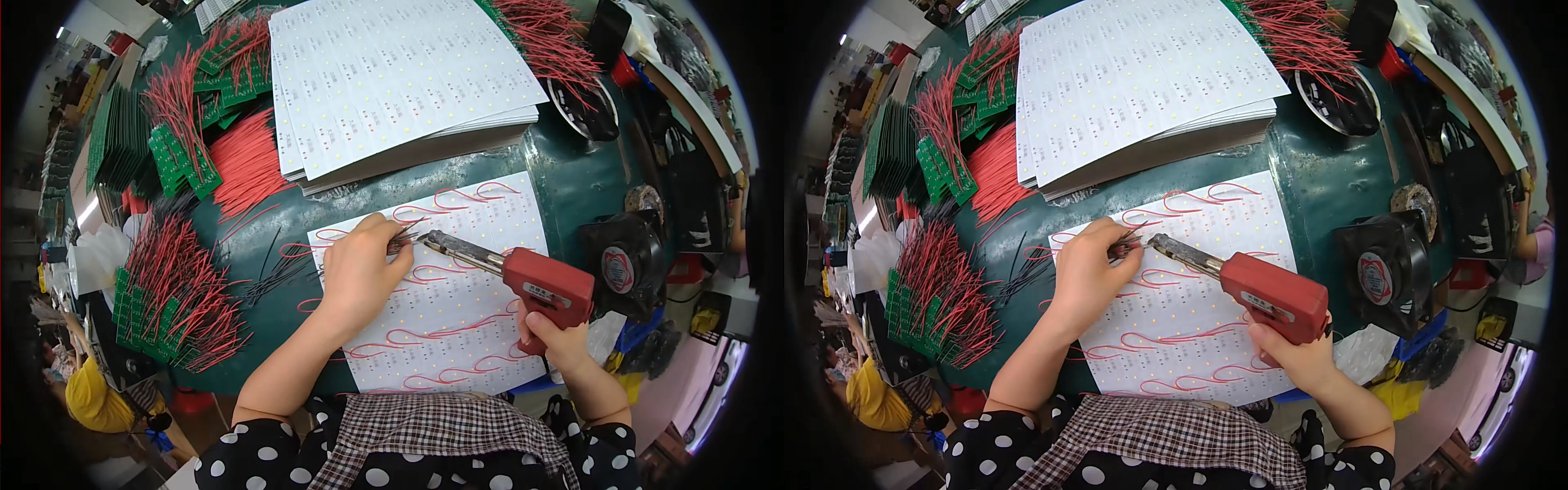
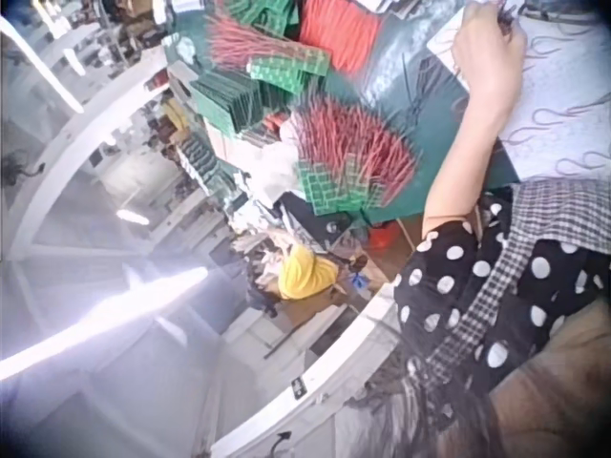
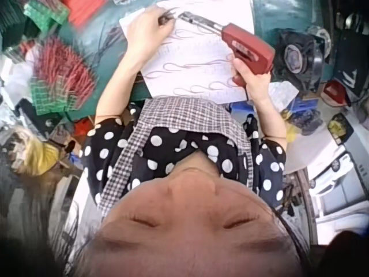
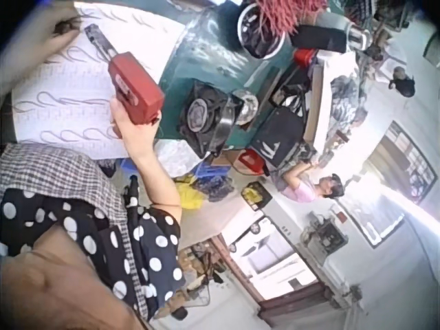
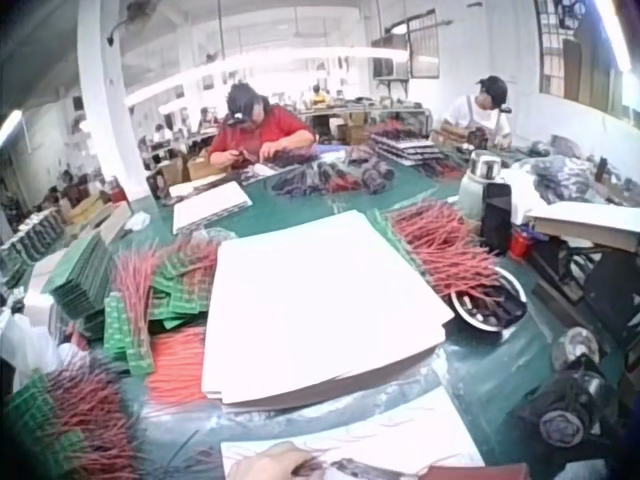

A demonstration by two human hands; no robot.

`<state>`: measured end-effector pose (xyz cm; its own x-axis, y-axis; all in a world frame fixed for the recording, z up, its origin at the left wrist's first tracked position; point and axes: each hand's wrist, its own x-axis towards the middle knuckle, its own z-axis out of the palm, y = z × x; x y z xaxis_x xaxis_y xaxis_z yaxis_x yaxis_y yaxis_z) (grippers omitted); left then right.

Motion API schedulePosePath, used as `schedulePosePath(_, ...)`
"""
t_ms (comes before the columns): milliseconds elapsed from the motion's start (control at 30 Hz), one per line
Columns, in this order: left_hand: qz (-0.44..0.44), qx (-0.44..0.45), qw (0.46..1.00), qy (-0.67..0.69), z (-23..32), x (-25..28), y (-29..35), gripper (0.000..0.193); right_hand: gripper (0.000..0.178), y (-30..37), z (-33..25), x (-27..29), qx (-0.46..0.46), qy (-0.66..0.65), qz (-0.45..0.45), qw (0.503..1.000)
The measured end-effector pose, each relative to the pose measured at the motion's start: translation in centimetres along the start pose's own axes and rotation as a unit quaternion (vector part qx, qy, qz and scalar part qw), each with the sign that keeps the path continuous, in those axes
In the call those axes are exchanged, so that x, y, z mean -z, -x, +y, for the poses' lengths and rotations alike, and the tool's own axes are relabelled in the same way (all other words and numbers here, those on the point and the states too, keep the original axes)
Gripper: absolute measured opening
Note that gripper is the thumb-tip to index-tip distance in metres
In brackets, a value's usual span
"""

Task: The person solders red wires onto an LED panel using a soldering iron, then solders black wires onto the panel.

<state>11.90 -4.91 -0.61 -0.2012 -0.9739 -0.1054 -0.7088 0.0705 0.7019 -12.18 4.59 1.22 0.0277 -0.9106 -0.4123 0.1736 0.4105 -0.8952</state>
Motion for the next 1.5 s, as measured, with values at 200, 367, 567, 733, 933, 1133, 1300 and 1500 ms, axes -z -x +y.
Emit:
schedulePosePath(200, 0.003, 0.002, 1.0, -0.013, 0.2, 0.0, 0.0, 0.014, 0.032, 0.3, 0.0, 0.3, -0.03, 0.025, -0.01, 0.999)
schedulePosePath(367, 0.006, -0.001, 1.0, -0.015, 0.1, 0.0, 0.1, 0.015, 0.033, 0.4, -1.0, -0.6, -0.034, 0.003, 0.001, 0.999)
schedulePosePath(567, -0.006, -0.009, 0.999, -0.038, 0.7, 0.2, 0.3, 0.017, 0.037, 0.4, -1.9, -0.2, 0.017, -0.005, 0.004, 1.0)
schedulePosePath(733, 0.039, -0.054, 0.998, -0.019, 2.5, 0.8, -0.1, 0.014, 0.038, 0.7, -1.9, 0.5, 0.016, -0.012, 0.022, 1.0)
schedulePosePath(933, -0.044, -0.029, 0.995, 0.084, 1.0, -0.7, -0.5, 0.009, 0.038, 0.9, -1.8, 0.9, 0.003, -0.021, 0.015, 1.0)
schedulePosePath(1133, -0.055, 0.008, 0.996, 0.076, 1.4, -0.8, -0.6, 0.01, 0.037, 0.9, -1.6, 0.9, -0.009, -0.006, 0.006, 1.0)
schedulePosePath(1300, -0.032, 0.011, 0.999, 0.038, 1.4, -0.8, -0.4, 0.012, 0.047, 0.8, -1.1, 1.2, 0.001, 0.016, -0.009, 1.0)
schedulePosePath(1500, -0.042, 0.005, 0.999, 0.006, 1.5, -1.0, -0.6, 0.012, 0.045, 1.0, -1.3, 0.9, -0.034, 0.026, -0.004, 0.999)
